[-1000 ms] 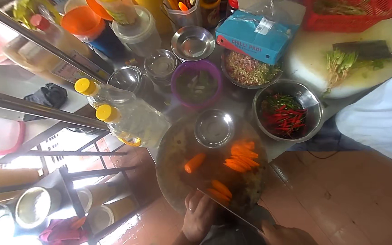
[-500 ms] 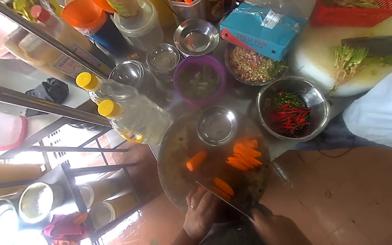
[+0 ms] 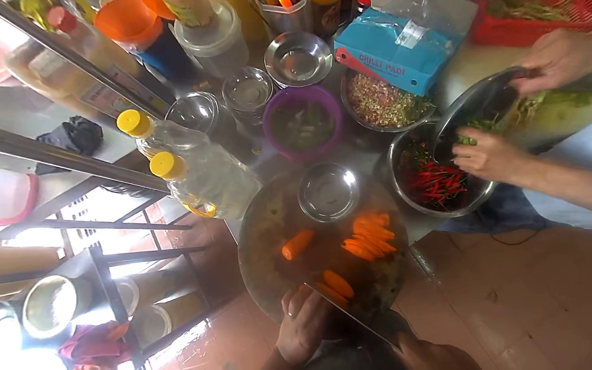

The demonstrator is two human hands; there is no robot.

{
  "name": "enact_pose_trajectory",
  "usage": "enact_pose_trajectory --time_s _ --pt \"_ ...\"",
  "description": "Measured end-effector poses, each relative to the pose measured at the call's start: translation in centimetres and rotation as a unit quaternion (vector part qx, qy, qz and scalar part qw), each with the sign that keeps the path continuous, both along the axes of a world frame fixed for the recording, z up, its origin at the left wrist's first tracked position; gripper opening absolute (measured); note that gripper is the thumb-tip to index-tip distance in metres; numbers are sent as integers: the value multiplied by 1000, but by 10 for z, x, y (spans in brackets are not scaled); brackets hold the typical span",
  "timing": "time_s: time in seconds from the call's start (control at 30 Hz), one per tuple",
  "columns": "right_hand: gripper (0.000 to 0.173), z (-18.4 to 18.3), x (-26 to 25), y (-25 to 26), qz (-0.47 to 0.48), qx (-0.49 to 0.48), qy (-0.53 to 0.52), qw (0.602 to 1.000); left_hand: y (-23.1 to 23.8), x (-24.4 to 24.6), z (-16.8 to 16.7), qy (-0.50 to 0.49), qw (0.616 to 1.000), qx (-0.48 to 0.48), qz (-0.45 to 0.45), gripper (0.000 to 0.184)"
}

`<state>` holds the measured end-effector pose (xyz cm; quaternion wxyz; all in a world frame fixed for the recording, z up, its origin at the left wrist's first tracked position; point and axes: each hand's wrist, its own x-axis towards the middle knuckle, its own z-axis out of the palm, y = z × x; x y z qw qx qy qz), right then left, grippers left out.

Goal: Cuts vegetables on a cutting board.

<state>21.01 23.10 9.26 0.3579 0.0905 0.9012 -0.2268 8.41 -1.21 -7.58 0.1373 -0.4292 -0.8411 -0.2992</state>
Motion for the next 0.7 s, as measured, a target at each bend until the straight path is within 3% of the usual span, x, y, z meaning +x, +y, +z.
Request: enact_pose_trajectory --time_s 0.27,0.47,0.53,0.7 --pt "23 -56 -49 -31 -8 7 40 999 0 -2 0 0 1000 -1 0 26" --pt "30 -15 -21 -12 -19 14 75 997 -1 -2 1 -7 1000 1 -2 26" --pt "33 -3 -11 -5 -9 5 39 999 -2 -1 2 -6 1000 1 -1 26" --pt "31 -20 -20 -9 -11 5 21 1000 -1 -2 1 -8 1000 -1 -3 28"
